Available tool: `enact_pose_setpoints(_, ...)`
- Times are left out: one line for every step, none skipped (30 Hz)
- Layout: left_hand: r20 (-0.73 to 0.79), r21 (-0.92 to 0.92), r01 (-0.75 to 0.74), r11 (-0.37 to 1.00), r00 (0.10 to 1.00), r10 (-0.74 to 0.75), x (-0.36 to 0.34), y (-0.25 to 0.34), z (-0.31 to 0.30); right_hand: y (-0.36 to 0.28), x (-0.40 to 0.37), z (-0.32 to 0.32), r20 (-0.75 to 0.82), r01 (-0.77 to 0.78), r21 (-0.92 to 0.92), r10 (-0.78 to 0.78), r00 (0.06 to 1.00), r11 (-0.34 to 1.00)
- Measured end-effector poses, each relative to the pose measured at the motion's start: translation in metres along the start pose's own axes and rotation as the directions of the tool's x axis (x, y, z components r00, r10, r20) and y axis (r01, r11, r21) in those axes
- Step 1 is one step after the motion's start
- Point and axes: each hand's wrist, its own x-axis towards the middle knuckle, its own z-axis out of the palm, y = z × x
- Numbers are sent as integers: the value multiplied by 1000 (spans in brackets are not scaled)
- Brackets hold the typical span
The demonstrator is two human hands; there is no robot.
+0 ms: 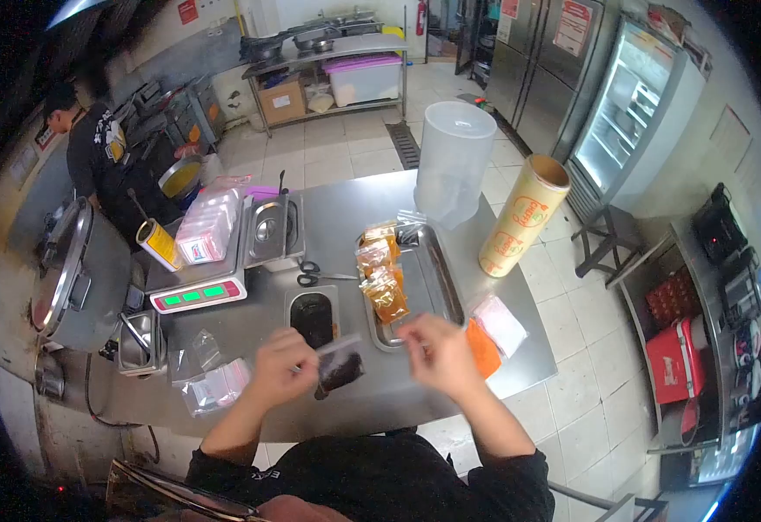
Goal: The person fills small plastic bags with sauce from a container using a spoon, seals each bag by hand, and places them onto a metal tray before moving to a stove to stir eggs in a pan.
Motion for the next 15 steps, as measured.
enact_pose_setpoints(-21, 0, 44, 999, 999, -44, 2, -3, -3, -4, 14, -3, 9, 9, 4, -9, 1000, 1000)
enact_pose_setpoints(-29, 5, 56, 998, 998, -56, 7, -1, 0, -16, 29, -4, 41, 176, 54, -178, 983, 983)
enact_pose_setpoints(40, 74, 9, 997, 999, -12, 12, 4, 6, -25, 38, 2, 68, 329, 115, -338, 939, 937)
enact_pose_setpoints(113, 138, -36, 990, 993, 21, 13, 8, 11, -30, 41, 19, 116, 362, 147, -379, 918, 921)
enact_pose_setpoints(105, 148, -7, 989, 994, -8, 12, 8, 13, -15, 43, 26, 133, 361, 172, -384, 914, 917)
enact_pose_setpoints(-52, 163, 97, 982, 995, -90, 10, 6, 11, 11, 46, 32, 270, 301, 116, -322, 907, 946)
enact_pose_setpoints(-216, 172, 205, 964, 962, -166, 4, 2, 8, 30, 52, 33, 400, 259, 57, -260, 879, 964)
enact_pose_setpoints(-330, 132, 365, 922, 893, -306, -21, -10, -2, 41, 60, 26, 375, 124, 29, -126, 918, 992)
enact_pose_setpoints(-458, 65, 534, 843, 766, -450, -54, -27, -9, 57, 69, 18, 359, -13, 4, 11, 933, 1000)
enact_pose_setpoints(-570, -27, 671, 741, 599, -562, -91, -45, -15, 86, 74, 15, 275, -54, 12, 48, 960, 998)
enact_pose_setpoints(-577, 32, 757, 653, 547, -606, -131, -63, -22, 100, 80, 11, 237, -144, 11, 137, 962, 990)
enact_pose_setpoints(-579, 85, 825, 558, 497, -646, -168, -77, -26, 131, 87, 8, 316, -177, -62, 188, 930, 982)
enact_pose_setpoints(-597, 85, 842, 533, 472, -649, -194, -84, -23, 163, 95, 10, 379, -201, -145, 242, 893, 969)
enact_pose_setpoints(-576, 197, 856, 478, 496, -650, -216, -89, -18, 185, 105, 12, 452, -152, -202, 230, 862, 967)
enact_pose_setpoints(-547, 306, 852, 424, 522, -654, -229, -93, -15, 202, 117, 17, 514, -100, -258, 224, 828, 961)
